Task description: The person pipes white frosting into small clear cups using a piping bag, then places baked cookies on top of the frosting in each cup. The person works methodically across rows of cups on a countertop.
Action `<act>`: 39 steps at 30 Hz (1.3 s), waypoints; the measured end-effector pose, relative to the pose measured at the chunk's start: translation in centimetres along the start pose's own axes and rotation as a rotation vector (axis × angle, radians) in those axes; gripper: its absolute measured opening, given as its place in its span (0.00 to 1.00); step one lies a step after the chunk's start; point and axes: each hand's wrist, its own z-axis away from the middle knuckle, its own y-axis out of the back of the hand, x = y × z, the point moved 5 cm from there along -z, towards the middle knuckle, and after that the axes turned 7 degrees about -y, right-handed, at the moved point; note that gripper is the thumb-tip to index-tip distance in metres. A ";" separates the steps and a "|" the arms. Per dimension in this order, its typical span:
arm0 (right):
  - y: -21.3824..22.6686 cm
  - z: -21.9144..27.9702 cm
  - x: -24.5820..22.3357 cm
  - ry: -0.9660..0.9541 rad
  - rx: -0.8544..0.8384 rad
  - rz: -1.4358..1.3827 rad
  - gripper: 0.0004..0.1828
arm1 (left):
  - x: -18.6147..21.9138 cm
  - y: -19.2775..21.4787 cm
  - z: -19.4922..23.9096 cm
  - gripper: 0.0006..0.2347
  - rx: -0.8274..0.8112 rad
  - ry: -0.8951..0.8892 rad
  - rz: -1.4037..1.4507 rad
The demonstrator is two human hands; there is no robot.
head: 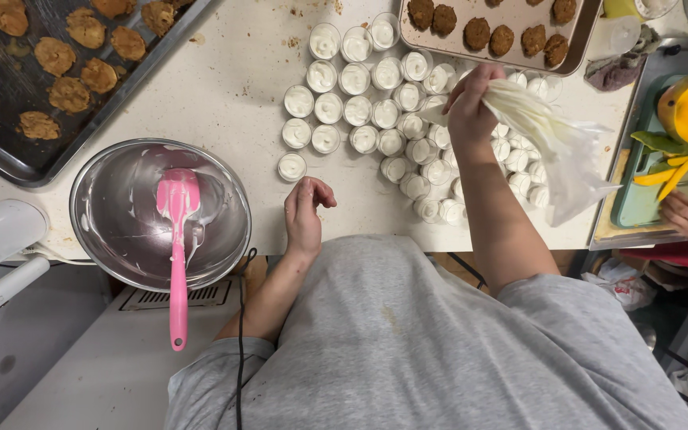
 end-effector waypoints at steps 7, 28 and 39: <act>-6.1 -0.3 1.1 0.045 -0.143 0.145 0.17 | 0.3 -0.1 -0.1 0.17 -0.006 0.004 0.001; -4.9 -4.0 -1.5 0.119 -0.093 0.033 0.17 | -0.2 0.3 -0.1 0.17 0.025 0.000 0.028; -10.7 -6.5 -2.0 0.365 -0.199 0.506 0.17 | 0.5 0.8 -0.5 0.16 0.052 -0.025 0.037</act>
